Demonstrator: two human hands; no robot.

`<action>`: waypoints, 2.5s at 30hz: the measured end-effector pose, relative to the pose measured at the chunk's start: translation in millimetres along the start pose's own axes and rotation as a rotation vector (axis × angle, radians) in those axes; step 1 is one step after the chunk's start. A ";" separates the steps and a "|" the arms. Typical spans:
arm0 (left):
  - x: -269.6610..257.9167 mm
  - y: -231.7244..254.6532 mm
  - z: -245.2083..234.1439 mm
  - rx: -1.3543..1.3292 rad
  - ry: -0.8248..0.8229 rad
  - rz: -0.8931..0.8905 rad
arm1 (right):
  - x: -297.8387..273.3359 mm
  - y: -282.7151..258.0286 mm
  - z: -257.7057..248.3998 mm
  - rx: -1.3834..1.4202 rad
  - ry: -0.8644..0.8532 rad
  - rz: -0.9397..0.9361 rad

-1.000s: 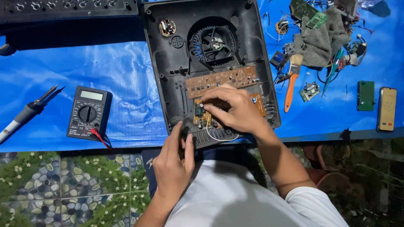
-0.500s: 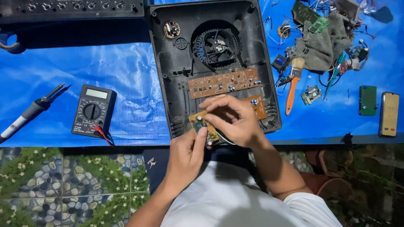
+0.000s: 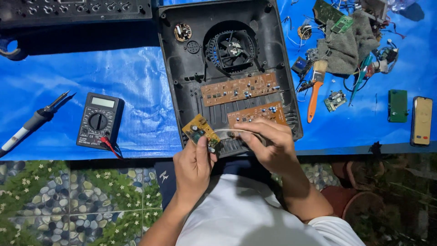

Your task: The person places various electronic components, including circuit boards and small modules, into a black plastic casing resting on their lap. They arrange the parts inside the casing and connect wires to the components.

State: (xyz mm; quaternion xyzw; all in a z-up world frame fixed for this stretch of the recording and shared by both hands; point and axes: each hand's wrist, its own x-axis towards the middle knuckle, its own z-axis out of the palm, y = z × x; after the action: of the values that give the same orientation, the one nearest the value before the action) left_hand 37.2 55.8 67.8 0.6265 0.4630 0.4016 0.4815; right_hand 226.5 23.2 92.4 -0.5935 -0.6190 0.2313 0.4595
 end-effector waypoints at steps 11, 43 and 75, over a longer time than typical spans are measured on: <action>-11.2 -8.6 -3.8 0.084 0.037 -0.066 | -13.6 30.1 -55.7 -0.097 0.298 -0.021; -15.2 7.4 -21.8 0.123 -0.179 -0.010 | 39.3 27.3 -9.8 -0.190 -0.341 -0.128; 0.7 -42.3 -22.6 0.631 -0.117 -0.313 | 2.2 115.5 -148.2 -0.672 0.388 0.169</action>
State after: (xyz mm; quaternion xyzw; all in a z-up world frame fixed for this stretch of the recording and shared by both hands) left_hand 7.8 66.2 31.4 0.6878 0.6262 0.1236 0.3458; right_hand 412.1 8.6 66.8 -0.7923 -0.5108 -0.0637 0.3276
